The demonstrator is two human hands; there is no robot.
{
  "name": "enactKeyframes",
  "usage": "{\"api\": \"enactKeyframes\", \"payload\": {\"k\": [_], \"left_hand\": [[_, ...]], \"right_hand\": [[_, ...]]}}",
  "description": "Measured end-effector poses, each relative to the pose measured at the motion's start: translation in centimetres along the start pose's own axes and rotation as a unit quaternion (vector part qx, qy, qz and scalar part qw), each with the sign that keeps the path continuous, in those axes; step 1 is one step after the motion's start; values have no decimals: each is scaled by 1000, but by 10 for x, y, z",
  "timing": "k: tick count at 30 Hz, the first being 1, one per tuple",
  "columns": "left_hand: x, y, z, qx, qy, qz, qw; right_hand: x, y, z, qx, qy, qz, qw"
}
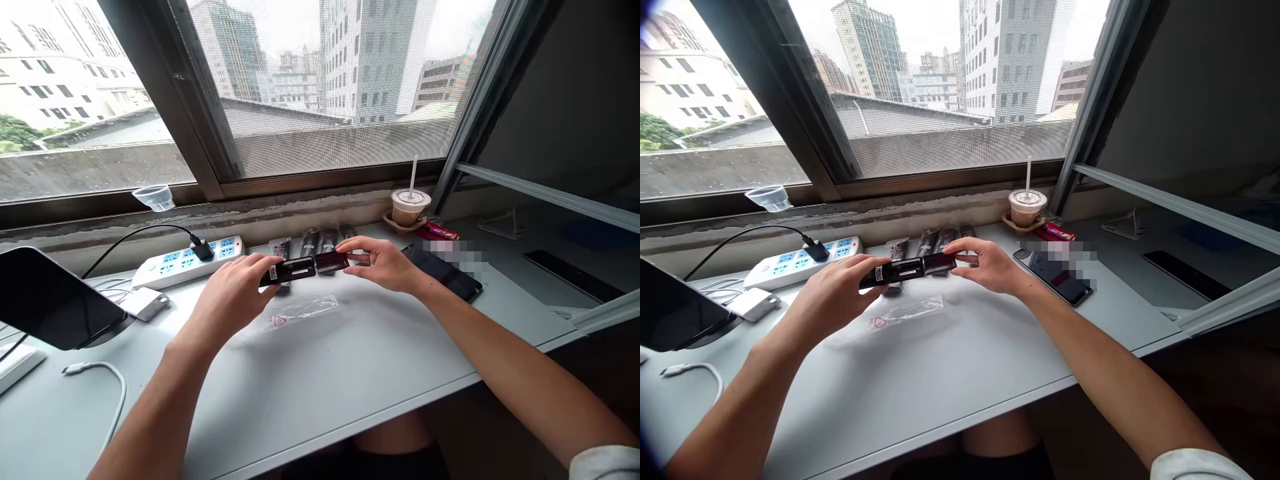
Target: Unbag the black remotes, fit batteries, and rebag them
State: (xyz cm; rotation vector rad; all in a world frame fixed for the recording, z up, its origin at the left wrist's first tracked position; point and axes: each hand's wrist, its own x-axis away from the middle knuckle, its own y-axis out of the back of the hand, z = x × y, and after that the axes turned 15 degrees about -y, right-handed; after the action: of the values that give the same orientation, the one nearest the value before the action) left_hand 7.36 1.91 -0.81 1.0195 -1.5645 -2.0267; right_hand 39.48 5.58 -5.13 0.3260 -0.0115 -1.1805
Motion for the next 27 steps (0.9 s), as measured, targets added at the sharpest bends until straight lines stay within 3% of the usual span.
{"api": "enactKeyframes", "payload": {"k": [16,27], "left_hand": [[-2,-8,-1,50,0,-19,999],[-3,-5,-4,71,11,-35,997]], "right_hand": [[-1,0,-2,141,75,-24,987],[0,-1,-4,178,67,-29,981]]}}
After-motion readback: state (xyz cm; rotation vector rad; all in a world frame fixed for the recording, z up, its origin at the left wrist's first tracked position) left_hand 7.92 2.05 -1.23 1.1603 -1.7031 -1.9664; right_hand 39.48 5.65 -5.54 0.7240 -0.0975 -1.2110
